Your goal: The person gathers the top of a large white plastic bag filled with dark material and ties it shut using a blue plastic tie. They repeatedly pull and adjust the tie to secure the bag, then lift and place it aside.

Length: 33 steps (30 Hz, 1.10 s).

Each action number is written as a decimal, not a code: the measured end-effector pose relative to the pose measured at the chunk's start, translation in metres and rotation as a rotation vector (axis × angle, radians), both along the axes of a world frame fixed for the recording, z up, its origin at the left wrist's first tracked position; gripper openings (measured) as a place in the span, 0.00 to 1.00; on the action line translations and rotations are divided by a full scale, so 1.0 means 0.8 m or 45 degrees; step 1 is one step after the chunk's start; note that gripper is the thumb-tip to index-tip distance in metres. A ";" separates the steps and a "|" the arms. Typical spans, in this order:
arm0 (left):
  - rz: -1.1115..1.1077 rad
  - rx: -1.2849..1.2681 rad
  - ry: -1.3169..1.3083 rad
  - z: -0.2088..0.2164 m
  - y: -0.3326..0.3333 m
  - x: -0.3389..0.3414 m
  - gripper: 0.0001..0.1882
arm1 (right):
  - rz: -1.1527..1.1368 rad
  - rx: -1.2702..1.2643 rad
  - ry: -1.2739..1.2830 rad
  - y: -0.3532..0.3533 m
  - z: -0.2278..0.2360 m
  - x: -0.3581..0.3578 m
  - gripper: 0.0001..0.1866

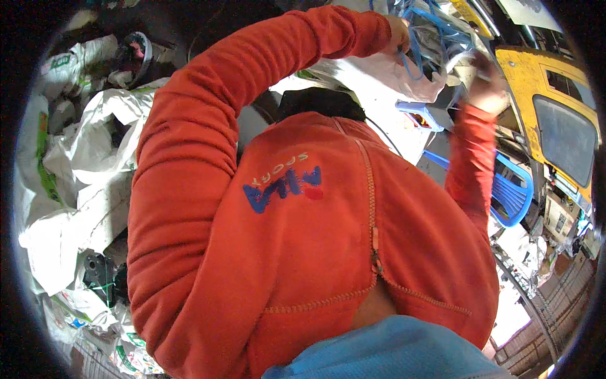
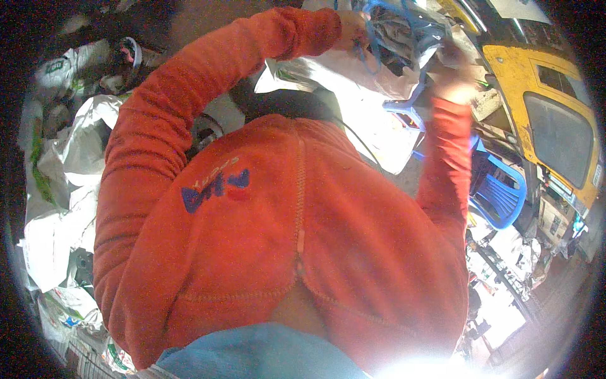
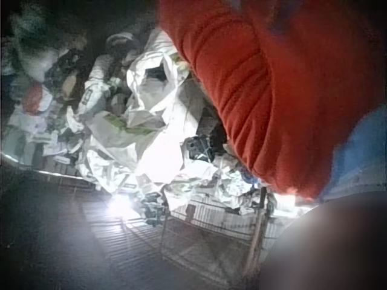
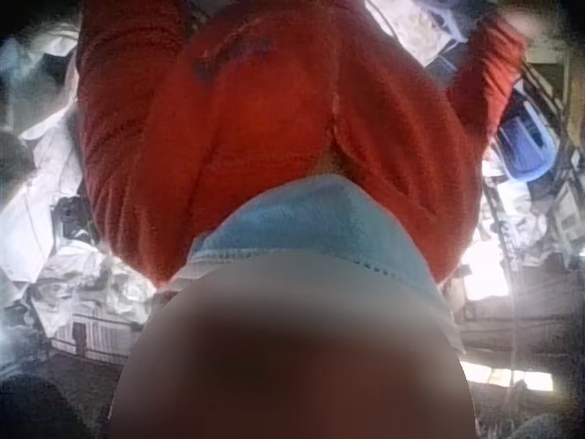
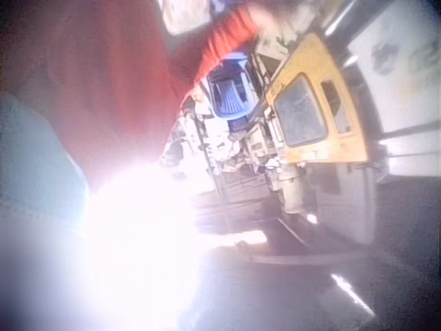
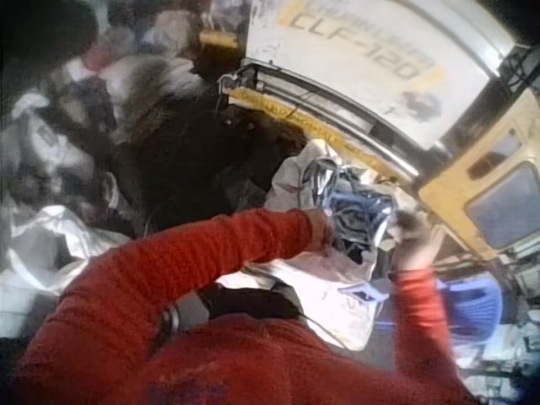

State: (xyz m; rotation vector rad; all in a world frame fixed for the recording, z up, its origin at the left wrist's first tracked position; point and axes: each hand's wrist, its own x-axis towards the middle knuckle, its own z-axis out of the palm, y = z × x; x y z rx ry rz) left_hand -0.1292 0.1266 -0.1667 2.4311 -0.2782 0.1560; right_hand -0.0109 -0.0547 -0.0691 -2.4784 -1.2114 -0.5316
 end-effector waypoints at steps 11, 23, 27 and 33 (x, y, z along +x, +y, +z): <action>0.034 0.124 0.129 -0.025 -0.008 0.015 0.20 | 0.955 -0.735 0.515 0.048 -0.064 0.044 0.09; 0.068 -0.456 -0.215 0.046 0.030 0.000 0.18 | 0.054 -0.561 0.536 -0.165 0.102 0.328 0.17; 0.038 -0.289 -0.161 0.068 0.023 -0.012 0.20 | -0.055 -1.477 0.502 -0.108 0.089 0.194 0.23; 0.122 -0.196 -0.294 0.058 0.005 0.034 0.17 | 0.611 0.034 0.920 0.042 0.018 -0.052 0.27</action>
